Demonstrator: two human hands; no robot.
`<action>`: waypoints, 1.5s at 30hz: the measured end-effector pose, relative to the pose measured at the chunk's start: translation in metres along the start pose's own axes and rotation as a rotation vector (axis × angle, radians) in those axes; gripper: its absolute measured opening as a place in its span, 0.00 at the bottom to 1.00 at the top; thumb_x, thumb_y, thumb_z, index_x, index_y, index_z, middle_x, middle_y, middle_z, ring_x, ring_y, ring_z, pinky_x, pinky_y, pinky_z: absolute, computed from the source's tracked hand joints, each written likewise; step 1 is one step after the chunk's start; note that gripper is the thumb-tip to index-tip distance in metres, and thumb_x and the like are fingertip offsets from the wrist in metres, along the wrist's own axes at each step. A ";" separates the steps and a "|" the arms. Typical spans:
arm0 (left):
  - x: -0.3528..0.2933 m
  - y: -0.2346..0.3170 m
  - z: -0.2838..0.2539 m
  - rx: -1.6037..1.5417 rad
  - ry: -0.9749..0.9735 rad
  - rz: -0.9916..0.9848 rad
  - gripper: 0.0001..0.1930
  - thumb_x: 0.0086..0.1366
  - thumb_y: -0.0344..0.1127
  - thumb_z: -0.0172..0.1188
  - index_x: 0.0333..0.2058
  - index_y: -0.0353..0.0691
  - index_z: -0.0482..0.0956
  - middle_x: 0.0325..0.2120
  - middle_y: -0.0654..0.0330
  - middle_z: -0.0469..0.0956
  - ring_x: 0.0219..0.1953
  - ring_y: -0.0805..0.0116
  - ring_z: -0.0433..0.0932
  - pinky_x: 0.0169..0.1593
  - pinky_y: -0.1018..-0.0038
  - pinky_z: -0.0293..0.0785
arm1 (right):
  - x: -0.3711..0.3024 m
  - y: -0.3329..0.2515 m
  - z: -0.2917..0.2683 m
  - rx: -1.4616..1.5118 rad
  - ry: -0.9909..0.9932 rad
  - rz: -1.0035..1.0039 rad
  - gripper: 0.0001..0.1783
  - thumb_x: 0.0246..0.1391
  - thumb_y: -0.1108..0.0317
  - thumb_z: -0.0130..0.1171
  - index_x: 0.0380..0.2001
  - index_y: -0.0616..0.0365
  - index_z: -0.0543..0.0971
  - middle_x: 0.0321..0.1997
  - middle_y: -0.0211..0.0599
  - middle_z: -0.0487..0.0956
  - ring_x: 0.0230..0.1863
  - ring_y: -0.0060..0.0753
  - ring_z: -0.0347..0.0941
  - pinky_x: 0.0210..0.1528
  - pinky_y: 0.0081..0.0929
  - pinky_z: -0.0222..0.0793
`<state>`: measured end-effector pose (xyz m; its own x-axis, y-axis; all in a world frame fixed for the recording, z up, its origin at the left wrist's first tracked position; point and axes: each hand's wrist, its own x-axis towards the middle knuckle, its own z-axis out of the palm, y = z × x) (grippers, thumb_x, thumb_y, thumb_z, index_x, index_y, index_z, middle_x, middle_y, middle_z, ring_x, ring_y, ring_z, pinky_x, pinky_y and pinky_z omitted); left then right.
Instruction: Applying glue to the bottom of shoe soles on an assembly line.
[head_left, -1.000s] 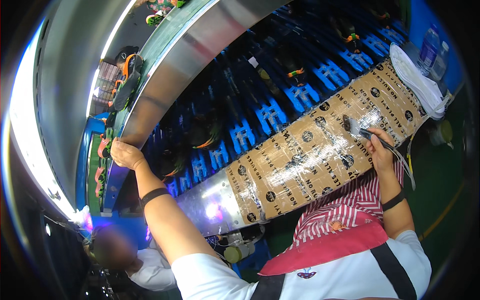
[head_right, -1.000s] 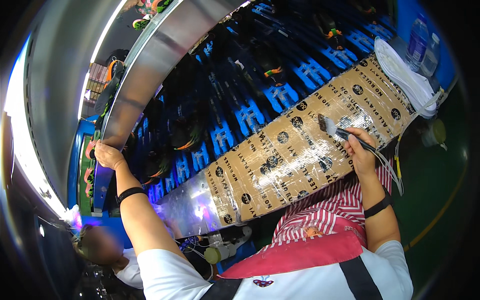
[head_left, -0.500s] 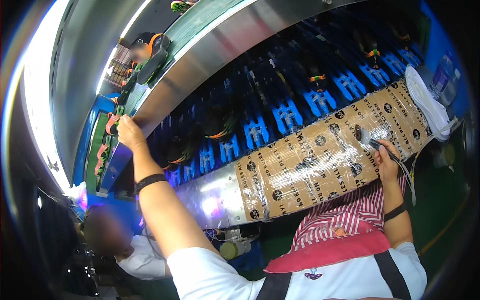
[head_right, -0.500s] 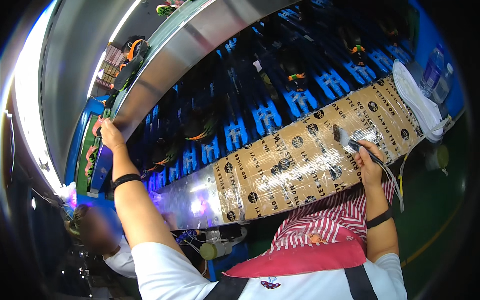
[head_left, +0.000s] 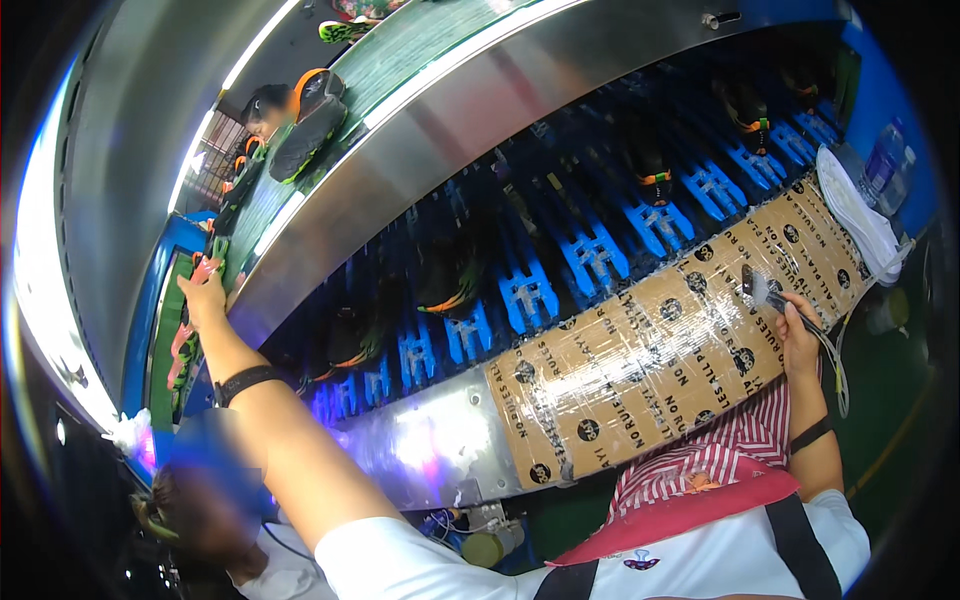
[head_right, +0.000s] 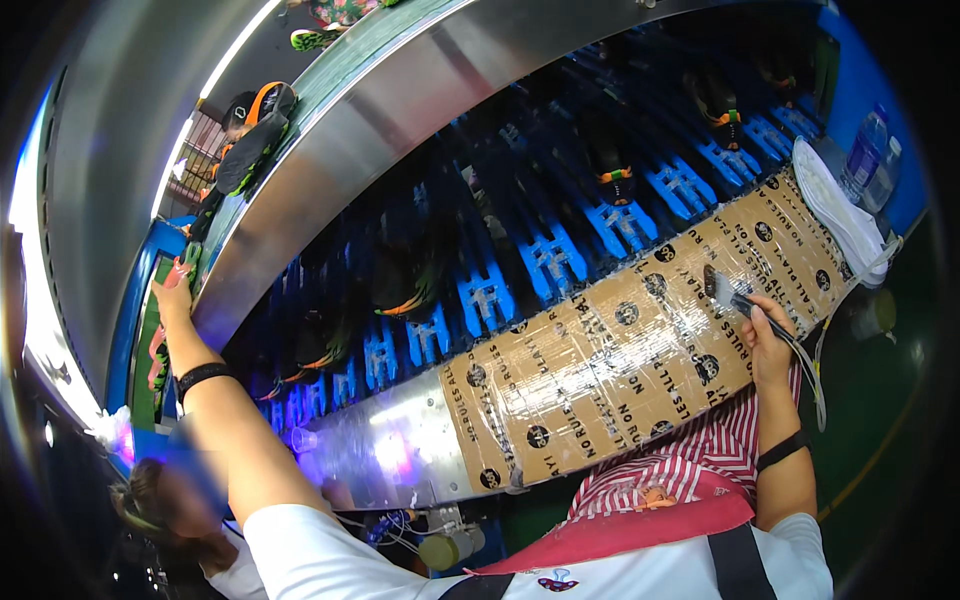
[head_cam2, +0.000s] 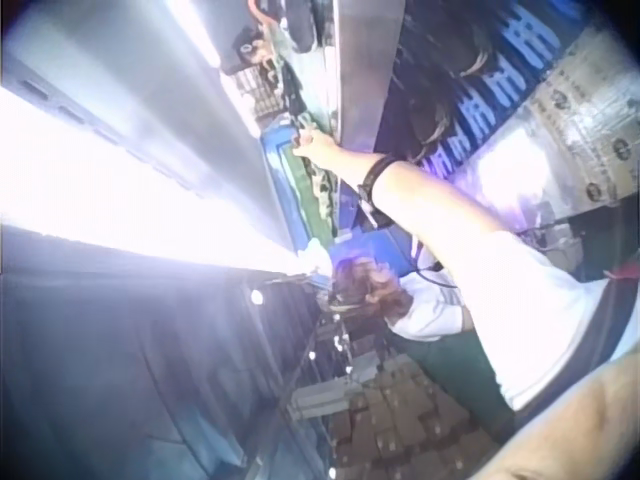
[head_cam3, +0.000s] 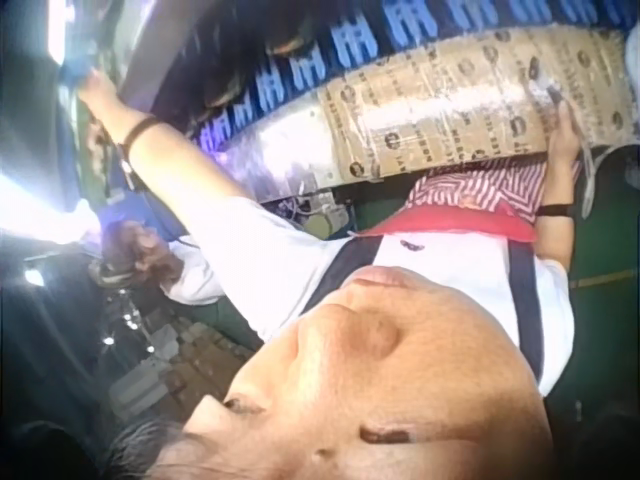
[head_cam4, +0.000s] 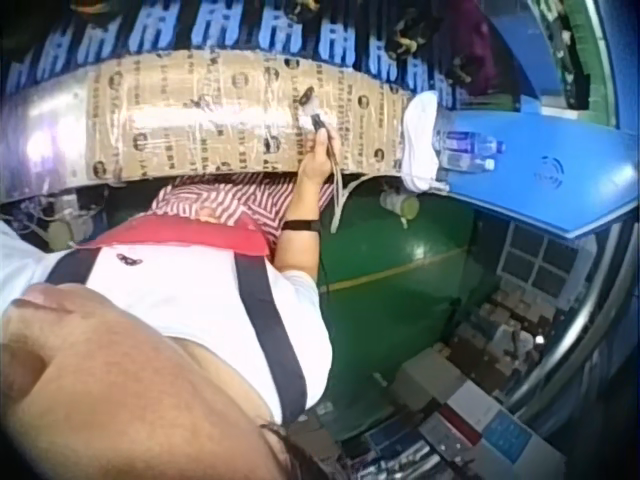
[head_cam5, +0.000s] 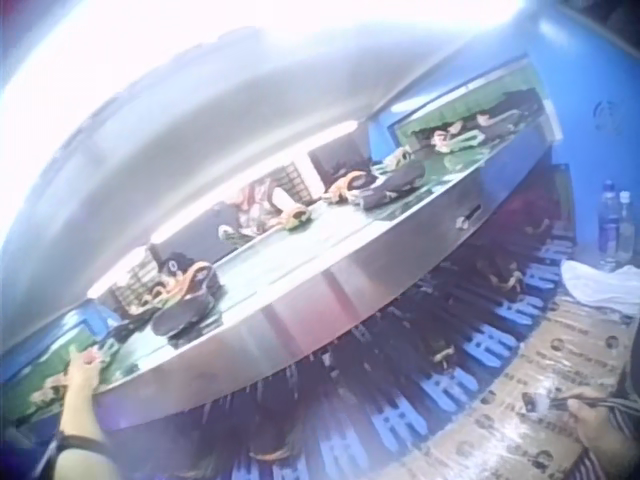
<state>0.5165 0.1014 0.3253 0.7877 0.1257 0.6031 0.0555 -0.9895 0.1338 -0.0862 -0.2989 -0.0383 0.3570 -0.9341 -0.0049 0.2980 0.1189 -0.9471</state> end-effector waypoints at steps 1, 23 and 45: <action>0.013 -0.013 0.005 -0.010 -0.003 0.038 0.44 0.50 0.54 0.53 0.59 0.39 0.43 0.50 0.43 0.64 0.52 0.50 0.65 0.54 0.63 0.58 | 0.000 0.000 0.001 -0.019 0.007 -0.005 0.11 0.52 0.68 0.52 0.37 0.62 0.72 0.18 0.26 0.69 0.17 0.12 0.60 0.19 0.08 0.54; -0.097 -0.042 -0.026 -1.399 0.146 0.227 0.14 0.59 0.32 0.54 0.41 0.34 0.62 0.37 0.55 0.71 0.34 0.66 0.74 0.33 0.80 0.71 | 0.001 -0.009 0.002 0.082 -0.101 0.057 0.12 0.50 0.68 0.55 0.37 0.61 0.73 0.19 0.26 0.72 0.17 0.11 0.61 0.20 0.07 0.55; -0.576 -0.005 -0.066 -1.654 -1.226 -0.226 0.14 0.58 0.32 0.47 0.43 0.41 0.61 0.52 0.52 0.60 0.41 0.66 0.70 0.39 0.71 0.67 | -0.057 -0.053 -0.005 0.126 -0.240 0.194 0.11 0.49 0.73 0.53 0.37 0.64 0.72 0.24 0.32 0.75 0.21 0.14 0.68 0.20 0.07 0.61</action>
<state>0.0222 0.0384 0.0288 0.7965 -0.5860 -0.1490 0.2571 0.1051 0.9606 -0.1264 -0.2538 0.0104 0.6116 -0.7859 -0.0914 0.3060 0.3414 -0.8887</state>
